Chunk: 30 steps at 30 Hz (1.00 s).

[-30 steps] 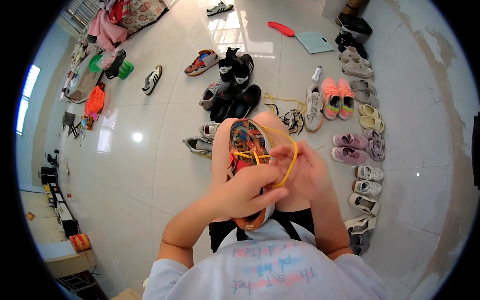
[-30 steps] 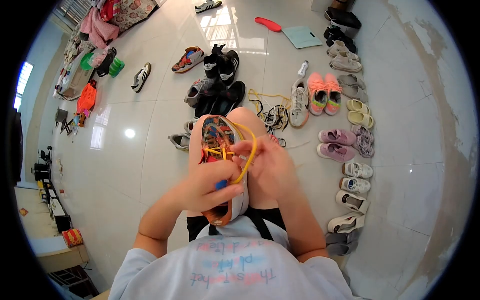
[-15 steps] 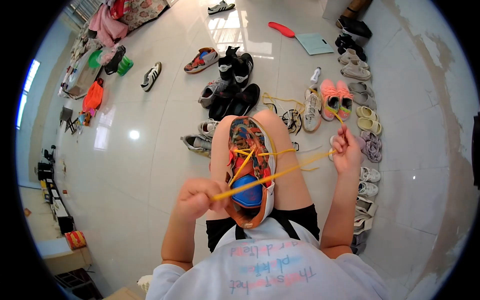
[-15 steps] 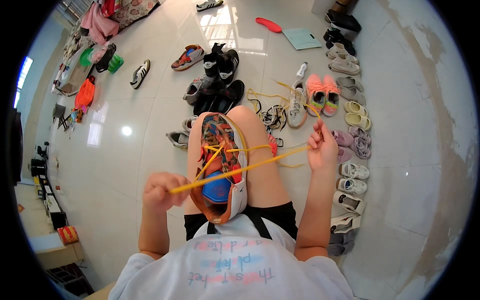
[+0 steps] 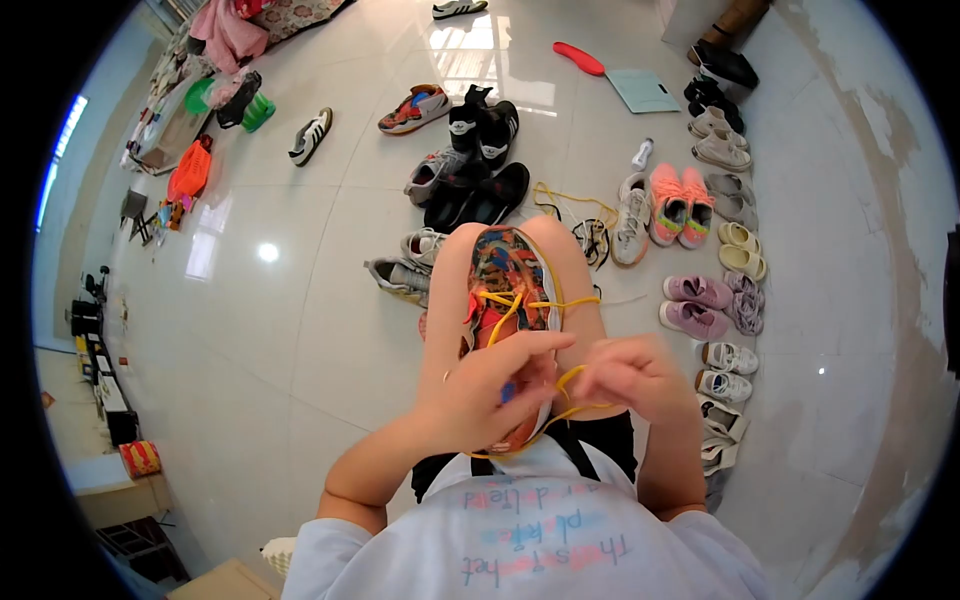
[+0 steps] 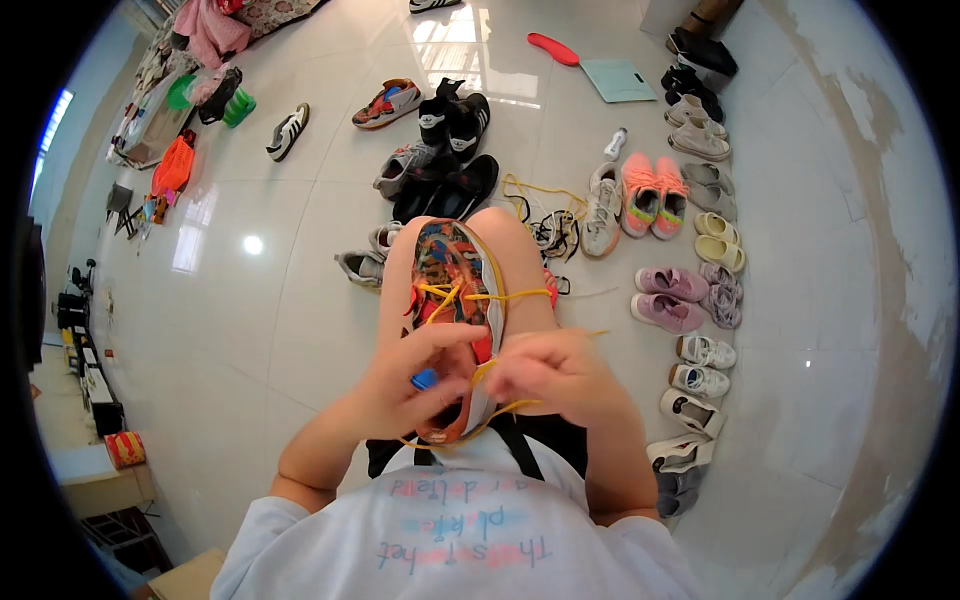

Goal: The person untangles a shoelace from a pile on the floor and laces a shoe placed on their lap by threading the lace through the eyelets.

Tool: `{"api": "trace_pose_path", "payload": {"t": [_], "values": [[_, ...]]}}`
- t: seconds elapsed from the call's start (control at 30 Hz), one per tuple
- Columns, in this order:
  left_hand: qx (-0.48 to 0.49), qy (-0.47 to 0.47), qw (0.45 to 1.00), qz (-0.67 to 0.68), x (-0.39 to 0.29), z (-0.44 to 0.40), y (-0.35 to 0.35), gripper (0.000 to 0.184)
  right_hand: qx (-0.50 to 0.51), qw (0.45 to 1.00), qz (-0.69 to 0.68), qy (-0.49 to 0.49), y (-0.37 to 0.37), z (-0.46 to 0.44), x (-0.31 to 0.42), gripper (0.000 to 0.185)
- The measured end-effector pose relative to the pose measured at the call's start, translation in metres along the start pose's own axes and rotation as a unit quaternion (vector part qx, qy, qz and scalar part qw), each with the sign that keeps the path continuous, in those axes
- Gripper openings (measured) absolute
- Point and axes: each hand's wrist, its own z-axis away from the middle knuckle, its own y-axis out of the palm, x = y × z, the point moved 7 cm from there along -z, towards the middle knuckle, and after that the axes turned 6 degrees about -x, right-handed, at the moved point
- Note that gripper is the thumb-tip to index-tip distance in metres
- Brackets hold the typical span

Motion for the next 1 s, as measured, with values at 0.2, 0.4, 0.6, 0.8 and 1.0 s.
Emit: {"api": "trace_pose_path", "payload": {"t": [0.2,0.4,0.6,0.8,1.0], "values": [[-0.057,0.032,0.993,-0.095,-0.002,0.005,-0.003,0.054,0.033,0.994,-0.016,-0.101,-0.004,0.01,0.019,0.021],[0.037,0.031,0.998,-0.049,0.006,0.003,0.006,0.03,0.116,0.992,-0.029,-0.044,0.029,0.014,0.023,0.017],[-0.263,-0.107,0.958,0.036,0.062,0.02,-0.085,0.019,0.163,0.919,-0.276,-0.231,0.006,0.02,0.044,0.023],[-0.362,-0.015,0.929,-0.077,0.072,0.032,-0.116,0.019,-0.093,0.938,-0.269,-0.197,-0.093,0.007,0.019,0.025],[-0.284,0.139,0.895,-0.315,0.019,0.028,-0.055,0.016,-0.351,0.849,0.292,-0.264,-0.064,-0.014,0.009,0.023]]}}
